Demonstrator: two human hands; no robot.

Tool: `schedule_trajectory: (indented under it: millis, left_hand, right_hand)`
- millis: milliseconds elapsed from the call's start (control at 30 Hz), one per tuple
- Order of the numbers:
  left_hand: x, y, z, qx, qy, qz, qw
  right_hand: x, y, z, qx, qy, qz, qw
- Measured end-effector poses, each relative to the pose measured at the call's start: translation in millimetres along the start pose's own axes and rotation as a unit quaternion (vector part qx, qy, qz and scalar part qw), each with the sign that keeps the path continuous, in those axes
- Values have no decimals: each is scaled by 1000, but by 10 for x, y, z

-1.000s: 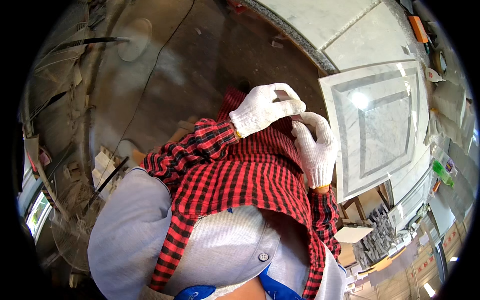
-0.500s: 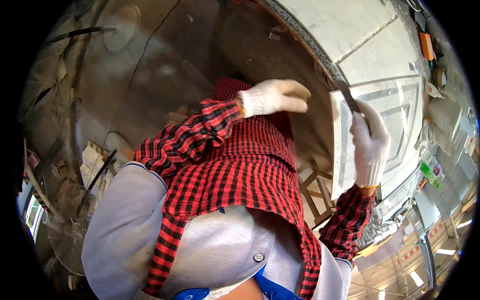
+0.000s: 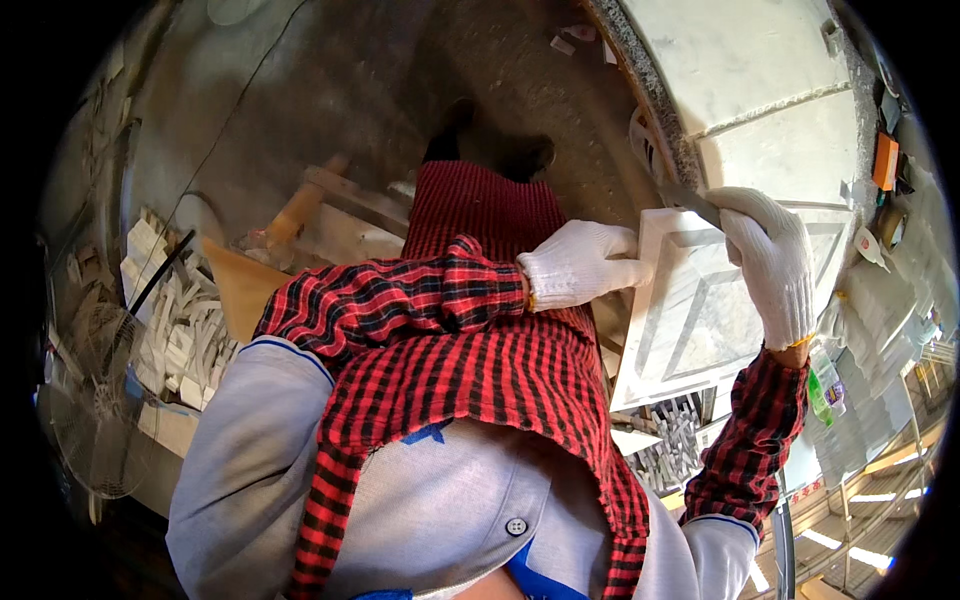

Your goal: The person scrapes a white plastic panel with a metal scraper to remove residue or film. They repeatedly lift the panel to inspect the surface and continue scraping different sections. The person also uses an orange sponge to wipe the panel during the process.

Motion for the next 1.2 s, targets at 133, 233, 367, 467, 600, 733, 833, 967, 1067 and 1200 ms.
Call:
schedule_trajectory:
  millis: [133,233,367,467,600,733,833,967,1067,1200]
  left_hand:
    - [104,-71,151,32,82,1,996]
    - [111,-149,208,29,157,48,986]
    - [35,-77,167,34,269,114,956]
    - [-68,-50,148,23,311,102,945]
    - [-250,-132,265,-4,369,18,929]
    - [-364,-106,226,30,405,-51,913]
    - [-390,-121,240,63,396,-63,914]
    - [-345,-63,176,70,357,-61,930]
    - [-353,37,135,63,348,-91,931]
    - [-335,248,49,22,378,-104,920]
  right_hand:
    - [65,-63,-11,1,-27,44,999]
    - [181,-62,57,35,-82,51,995]
    - [224,-74,114,75,-156,57,983]
    - [165,-77,145,-7,-58,52,997]
    - [104,-72,39,66,-97,20,993]
    - [117,-85,25,71,-39,17,997]
    - [224,-122,33,-1,-25,51,998]
    - [306,-130,154,-27,-42,67,996]
    - [378,20,374,37,-51,29,998]
    - [457,263,304,-183,103,-42,977]
Point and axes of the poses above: each hand's wrist, its own y-axis away from the middle knuckle, its own x-axis out of the palm, z = x × y, the point moved 2 cm from there along -y, towards the middle knuckle, and after that the axes turned 9 degrees about z, right-handed, at the moved point
